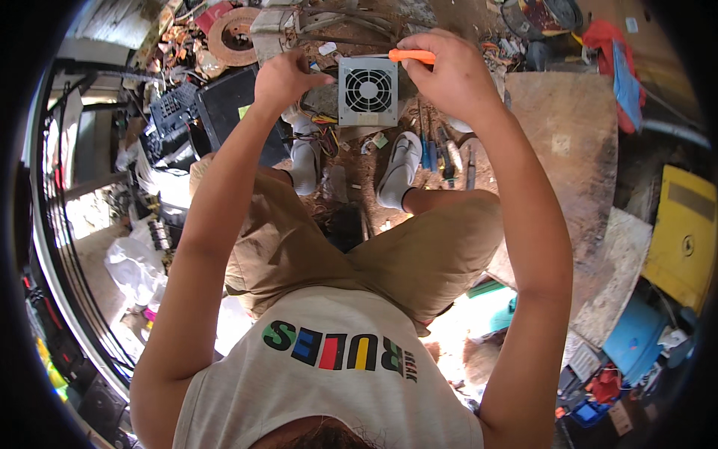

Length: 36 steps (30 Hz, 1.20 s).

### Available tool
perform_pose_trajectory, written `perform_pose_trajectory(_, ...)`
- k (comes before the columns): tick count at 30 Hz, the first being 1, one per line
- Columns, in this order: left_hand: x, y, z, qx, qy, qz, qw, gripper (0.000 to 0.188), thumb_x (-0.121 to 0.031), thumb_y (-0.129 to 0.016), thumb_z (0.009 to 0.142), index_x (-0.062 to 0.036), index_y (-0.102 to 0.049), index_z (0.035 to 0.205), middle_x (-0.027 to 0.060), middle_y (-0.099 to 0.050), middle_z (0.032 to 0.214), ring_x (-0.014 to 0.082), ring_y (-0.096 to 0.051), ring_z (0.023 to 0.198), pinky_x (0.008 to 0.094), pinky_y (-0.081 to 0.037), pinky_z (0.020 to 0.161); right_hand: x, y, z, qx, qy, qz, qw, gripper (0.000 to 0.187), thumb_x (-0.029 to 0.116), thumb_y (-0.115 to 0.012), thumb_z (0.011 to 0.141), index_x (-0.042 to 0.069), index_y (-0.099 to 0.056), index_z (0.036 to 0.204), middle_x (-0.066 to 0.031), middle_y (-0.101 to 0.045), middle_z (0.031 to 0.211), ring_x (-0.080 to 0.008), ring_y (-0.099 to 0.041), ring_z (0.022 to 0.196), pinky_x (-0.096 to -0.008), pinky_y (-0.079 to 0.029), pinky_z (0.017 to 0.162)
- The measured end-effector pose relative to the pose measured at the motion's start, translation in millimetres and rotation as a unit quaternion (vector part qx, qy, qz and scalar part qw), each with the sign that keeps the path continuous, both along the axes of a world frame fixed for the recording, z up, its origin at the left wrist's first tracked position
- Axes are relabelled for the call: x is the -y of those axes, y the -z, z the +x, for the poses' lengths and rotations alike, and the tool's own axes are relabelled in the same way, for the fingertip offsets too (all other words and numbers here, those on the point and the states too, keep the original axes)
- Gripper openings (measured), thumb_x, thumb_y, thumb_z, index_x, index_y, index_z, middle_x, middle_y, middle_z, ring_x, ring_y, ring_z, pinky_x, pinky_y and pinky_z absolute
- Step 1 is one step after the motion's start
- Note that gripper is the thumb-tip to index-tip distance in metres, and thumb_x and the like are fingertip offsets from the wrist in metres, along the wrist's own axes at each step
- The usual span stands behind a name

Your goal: The person removes screws from a power supply unit using a screwdriver, then takes off the metal casing to reveal the internal fan and circuitry.

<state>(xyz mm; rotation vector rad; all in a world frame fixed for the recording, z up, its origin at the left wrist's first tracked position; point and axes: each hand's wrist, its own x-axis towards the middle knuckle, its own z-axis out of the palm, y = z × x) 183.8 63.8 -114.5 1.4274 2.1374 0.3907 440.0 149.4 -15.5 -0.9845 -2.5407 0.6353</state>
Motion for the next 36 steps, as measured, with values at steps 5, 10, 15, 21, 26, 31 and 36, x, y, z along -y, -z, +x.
perform_pose_trajectory(5,11,27,1,0.127,0.172,0.161,0.964,0.133,-0.048,-0.095,0.049,0.0030,-0.025,0.150,0.0312,-0.047,0.140,0.0401,-0.046,0.133,0.0411,-0.040,0.110,-10,-25,-45,0.078,-0.083,0.057,0.992,0.020,0.014,-0.066,0.085,0.005,-0.072,0.102,-0.0150,-0.069,0.098,-0.0343,-0.067,0.087,-0.0410,-0.054,0.077)
perform_pose_trajectory(10,11,33,10,0.162,0.214,0.072,0.961,0.148,-0.046,-0.096,0.044,0.0024,-0.010,0.154,0.0312,-0.037,0.148,0.0409,-0.038,0.140,0.0425,-0.032,0.116,-13,-21,-68,0.095,-0.097,0.052,0.989,0.020,0.014,-0.066,0.085,0.005,-0.072,0.102,-0.0148,-0.069,0.097,-0.0343,-0.067,0.086,-0.0406,-0.054,0.077)
perform_pose_trajectory(15,19,54,12,0.119,0.201,0.143,0.962,0.148,-0.047,-0.096,0.043,0.0016,-0.009,0.154,0.0319,-0.039,0.147,0.0433,-0.039,0.138,0.0474,-0.028,0.117,-14,-22,-73,0.107,-0.100,0.040,0.988,0.020,0.013,-0.066,0.085,0.004,-0.071,0.102,-0.0141,-0.069,0.098,-0.0339,-0.067,0.085,-0.0402,-0.053,0.076)
perform_pose_trajectory(21,20,67,15,0.088,0.204,0.183,0.958,0.140,-0.042,-0.094,0.046,0.0016,-0.012,0.152,0.0286,-0.046,0.140,0.0438,-0.045,0.133,0.0497,-0.027,0.117,-14,-25,-69,0.134,-0.114,0.047,0.983,0.022,0.010,-0.067,0.086,0.001,-0.070,0.106,-0.0129,-0.068,0.100,-0.0292,-0.067,0.085,-0.0353,-0.054,0.076)
perform_pose_trajectory(26,18,60,12,0.106,0.212,0.149,0.960,0.138,-0.044,-0.093,0.046,0.0031,-0.016,0.150,0.0248,-0.044,0.144,0.0361,-0.046,0.135,0.0501,-0.026,0.118,-10,-27,-71,0.130,-0.086,0.002,0.988,0.023,0.006,-0.067,0.089,-0.002,-0.068,0.110,-0.0119,-0.068,0.104,-0.0215,-0.069,0.086,-0.0290,-0.055,0.076)
perform_pose_trajectory(31,17,56,12,0.119,0.218,0.127,0.960,0.138,-0.045,-0.093,0.045,0.0047,-0.018,0.149,0.0233,-0.043,0.147,0.0324,-0.047,0.135,0.0500,-0.026,0.118,-8,-27,-73,0.144,-0.081,0.003,0.986,0.023,0.005,-0.067,0.088,-0.002,-0.068,0.110,-0.0120,-0.069,0.105,-0.0215,-0.069,0.088,-0.0287,-0.055,0.077)
perform_pose_trajectory(36,17,58,12,0.121,0.211,0.142,0.960,0.136,-0.043,-0.093,0.046,0.0049,-0.019,0.149,0.0233,-0.045,0.145,0.0323,-0.049,0.133,0.0471,-0.028,0.117,-8,-29,-77,0.133,-0.126,0.029,0.983,0.022,0.007,-0.066,0.087,-0.001,-0.069,0.107,-0.0127,-0.068,0.102,-0.0255,-0.068,0.086,-0.0316,-0.055,0.075)
